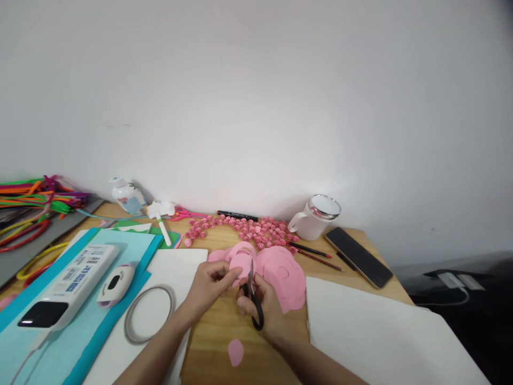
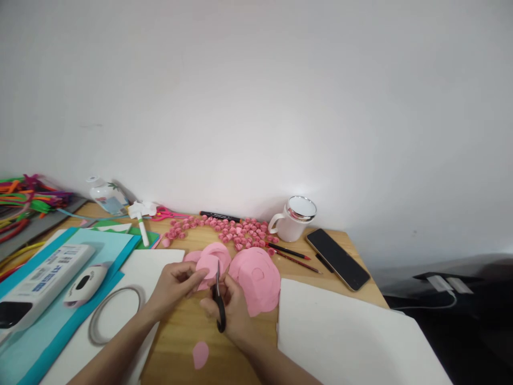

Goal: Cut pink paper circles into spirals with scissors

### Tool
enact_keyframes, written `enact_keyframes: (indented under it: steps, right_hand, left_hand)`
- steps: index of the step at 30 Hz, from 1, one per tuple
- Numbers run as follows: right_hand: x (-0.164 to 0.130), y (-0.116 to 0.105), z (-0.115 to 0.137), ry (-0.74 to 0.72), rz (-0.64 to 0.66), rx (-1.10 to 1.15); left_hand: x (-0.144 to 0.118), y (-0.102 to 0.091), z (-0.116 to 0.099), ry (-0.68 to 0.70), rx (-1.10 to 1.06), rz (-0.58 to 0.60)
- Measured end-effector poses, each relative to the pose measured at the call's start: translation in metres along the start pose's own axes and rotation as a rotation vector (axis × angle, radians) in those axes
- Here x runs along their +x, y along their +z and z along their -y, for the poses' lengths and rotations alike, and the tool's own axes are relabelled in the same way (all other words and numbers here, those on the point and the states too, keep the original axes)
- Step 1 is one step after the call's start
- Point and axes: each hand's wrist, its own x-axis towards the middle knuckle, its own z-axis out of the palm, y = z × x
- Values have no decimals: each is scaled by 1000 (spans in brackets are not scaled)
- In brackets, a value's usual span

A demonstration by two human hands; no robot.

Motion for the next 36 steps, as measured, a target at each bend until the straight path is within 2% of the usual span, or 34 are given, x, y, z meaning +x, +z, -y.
enact_keyframes:
  steps: [9, 17, 21, 24, 32, 36]
  right_hand:
    - [1, 0, -7, 17, -17, -1]
    - [0, 1, -9, 22, -31, 0]
    - [1, -2, -14, -46, -71, 16]
    - [0, -2, -15, -66, -46, -5]
    - [-2, -2, -23, -38, 86, -15]
    - [-2, -2, -21, -63, 64, -14]
  left_hand:
    - [0, -3, -2, -17, -73, -54]
    - [0, -2, -1, -41, -216, -159]
    - [-2, 3, -2, -31, -208, -93]
    - [-4, 9, -3, -23, -139, -40]
    - [-6, 16, -2, -56, -58, -118]
    - [-5, 12, -4, -49, -45, -49]
